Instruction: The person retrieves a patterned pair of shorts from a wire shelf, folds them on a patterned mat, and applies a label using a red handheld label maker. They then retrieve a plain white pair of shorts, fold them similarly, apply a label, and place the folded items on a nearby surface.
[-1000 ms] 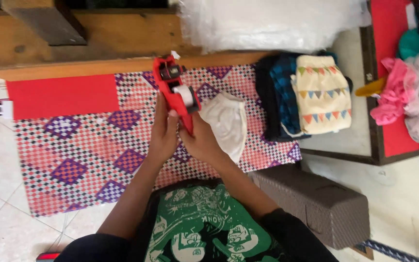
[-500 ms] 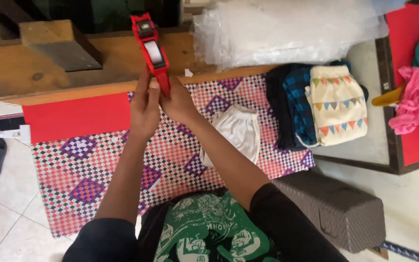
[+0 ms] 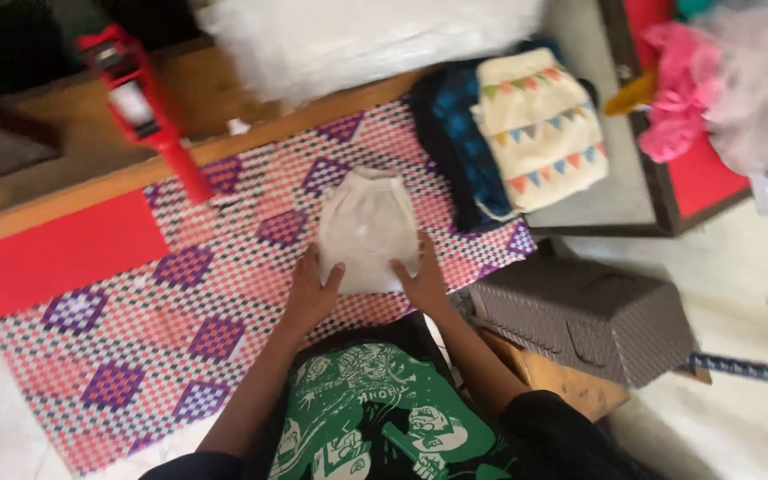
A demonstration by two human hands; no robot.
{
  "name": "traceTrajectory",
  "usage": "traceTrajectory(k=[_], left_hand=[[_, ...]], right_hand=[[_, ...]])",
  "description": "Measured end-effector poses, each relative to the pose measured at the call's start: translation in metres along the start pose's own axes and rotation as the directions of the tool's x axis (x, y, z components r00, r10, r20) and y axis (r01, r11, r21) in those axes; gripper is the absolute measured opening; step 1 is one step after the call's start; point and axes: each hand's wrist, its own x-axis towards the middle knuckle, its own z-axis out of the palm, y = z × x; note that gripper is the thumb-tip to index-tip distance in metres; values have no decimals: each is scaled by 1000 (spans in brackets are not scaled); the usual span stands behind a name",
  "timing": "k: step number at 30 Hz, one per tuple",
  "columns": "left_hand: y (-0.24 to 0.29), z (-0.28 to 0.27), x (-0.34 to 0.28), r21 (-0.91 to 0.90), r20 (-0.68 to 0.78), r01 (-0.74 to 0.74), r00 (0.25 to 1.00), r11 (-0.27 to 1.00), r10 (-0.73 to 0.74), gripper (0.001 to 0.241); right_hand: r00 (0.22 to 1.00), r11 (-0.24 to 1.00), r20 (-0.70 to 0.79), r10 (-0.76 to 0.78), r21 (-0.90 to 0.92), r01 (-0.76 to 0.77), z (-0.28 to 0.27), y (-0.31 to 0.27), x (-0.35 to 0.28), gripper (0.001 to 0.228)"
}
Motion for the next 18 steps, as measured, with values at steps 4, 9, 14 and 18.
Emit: traceTrajectory(k=[4, 9, 14, 18], left_hand=[[9, 18, 44, 157, 47, 40, 998, 987, -48, 74], [103, 8, 18, 132, 152, 262, 948, 956, -281, 77], [204, 17, -17, -448, 130, 308, 951, 839, -279, 66], [263, 54, -7, -440, -47, -11, 999, 898, -10, 79]], right_hand=[[997, 993, 71, -22, 115, 14, -10, 14, 24, 94], [978, 982, 208, -23, 189, -17, -68, -10, 26, 74], [957, 939, 202, -209, 313, 139, -189, -90, 6, 58], [950, 946, -3, -311, 98, 310, -259, -110, 29, 46]])
